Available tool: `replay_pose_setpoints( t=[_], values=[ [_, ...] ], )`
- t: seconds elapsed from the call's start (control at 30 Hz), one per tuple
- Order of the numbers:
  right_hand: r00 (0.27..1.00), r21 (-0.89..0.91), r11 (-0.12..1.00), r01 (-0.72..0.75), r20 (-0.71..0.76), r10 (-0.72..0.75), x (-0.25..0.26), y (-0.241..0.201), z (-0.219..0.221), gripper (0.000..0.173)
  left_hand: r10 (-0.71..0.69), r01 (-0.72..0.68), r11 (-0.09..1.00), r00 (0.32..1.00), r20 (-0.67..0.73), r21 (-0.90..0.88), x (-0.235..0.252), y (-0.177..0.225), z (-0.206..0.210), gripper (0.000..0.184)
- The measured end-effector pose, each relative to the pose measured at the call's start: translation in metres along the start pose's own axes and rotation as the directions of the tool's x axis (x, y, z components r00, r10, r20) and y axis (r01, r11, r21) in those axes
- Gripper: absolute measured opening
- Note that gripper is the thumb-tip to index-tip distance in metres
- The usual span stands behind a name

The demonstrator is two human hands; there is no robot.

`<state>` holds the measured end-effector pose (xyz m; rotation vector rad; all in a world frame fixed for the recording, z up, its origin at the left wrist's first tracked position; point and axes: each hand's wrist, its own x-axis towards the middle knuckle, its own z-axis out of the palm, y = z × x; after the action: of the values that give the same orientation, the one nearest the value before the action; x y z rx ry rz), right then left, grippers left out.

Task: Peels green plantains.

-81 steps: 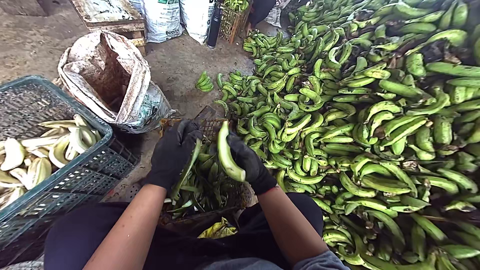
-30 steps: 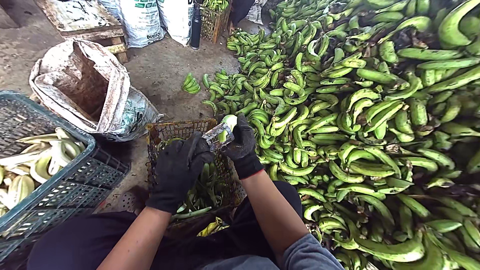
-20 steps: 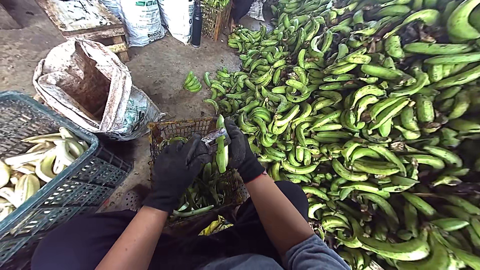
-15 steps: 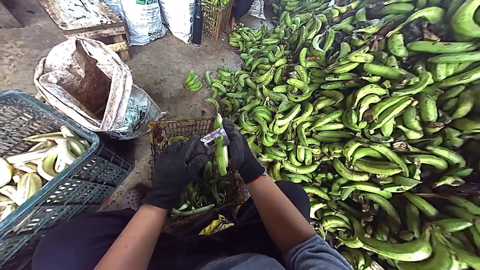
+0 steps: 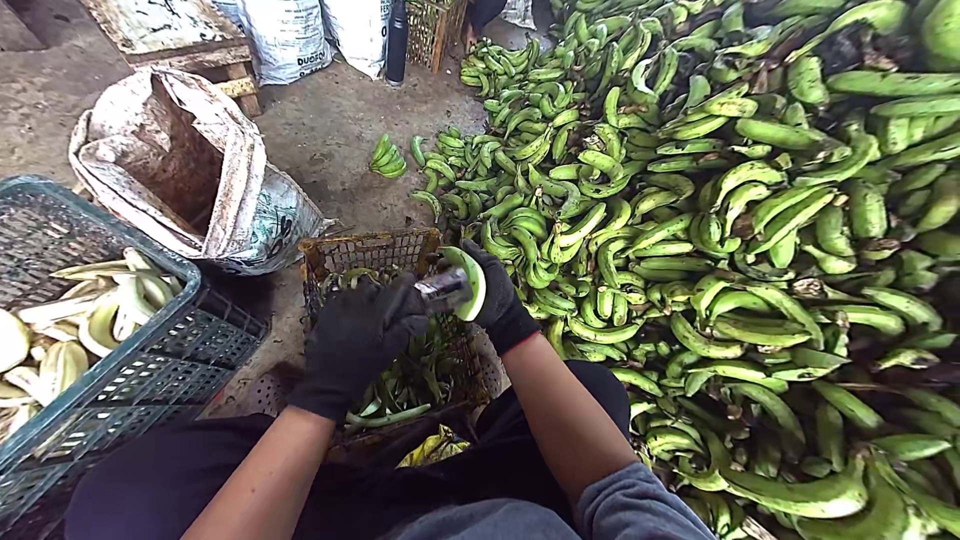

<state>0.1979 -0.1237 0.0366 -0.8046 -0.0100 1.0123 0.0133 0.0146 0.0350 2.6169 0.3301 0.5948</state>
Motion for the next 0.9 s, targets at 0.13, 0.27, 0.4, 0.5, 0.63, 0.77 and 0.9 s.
replay_pose_setpoints(
  t=[0.13, 0.27, 0.4, 0.5, 0.63, 0.77, 0.9],
  values=[
    [0.991, 0.247, 0.959, -0.137, 0.049, 0.128, 0.002, -0.008, -0.007, 0.057, 0.219, -0.214, 0.975, 0.97, -0.107, 0.051, -0.007, 0.007, 0.01, 0.056],
    [0.984, 0.038, 0.991, -0.13, -0.114, 0.134, 0.0, -0.002, 0.003, 0.05, 0.03, -0.029, 0.999, 0.999, 0.037, -0.042, -0.007, 0.015, 0.015, 0.053],
    [1.0, -0.394, 0.919, -0.003, -0.002, 0.002, -0.01, 0.019, 0.009, 0.041, -0.374, 0.452, 0.861, 0.873, 0.314, -0.232, 0.009, 0.013, 0.009, 0.055],
    [0.993, -0.588, 0.807, 0.056, 0.114, 0.014, -0.016, 0.027, 0.011, 0.04, -0.529, 0.615, 0.703, 0.788, 0.314, -0.357, 0.011, -0.006, 0.013, 0.048],
    [0.982, -0.499, 0.867, 0.006, 0.165, 0.089, -0.013, 0.022, 0.004, 0.043, -0.607, 0.674, 0.589, 0.733, 0.306, -0.445, 0.009, -0.025, 0.011, 0.042],
    [0.987, -0.222, 0.97, -0.099, 0.103, 0.125, -0.013, 0.005, 0.001, 0.048, -0.541, 0.61, 0.712, 0.792, 0.283, -0.347, 0.008, -0.013, -0.009, 0.045],
    [0.976, -0.041, 0.995, -0.087, 0.196, 0.093, -0.004, -0.012, -0.008, 0.05, -0.197, 0.298, 0.9, 0.929, 0.315, -0.317, -0.001, 0.0, -0.012, 0.056]
  ],
)
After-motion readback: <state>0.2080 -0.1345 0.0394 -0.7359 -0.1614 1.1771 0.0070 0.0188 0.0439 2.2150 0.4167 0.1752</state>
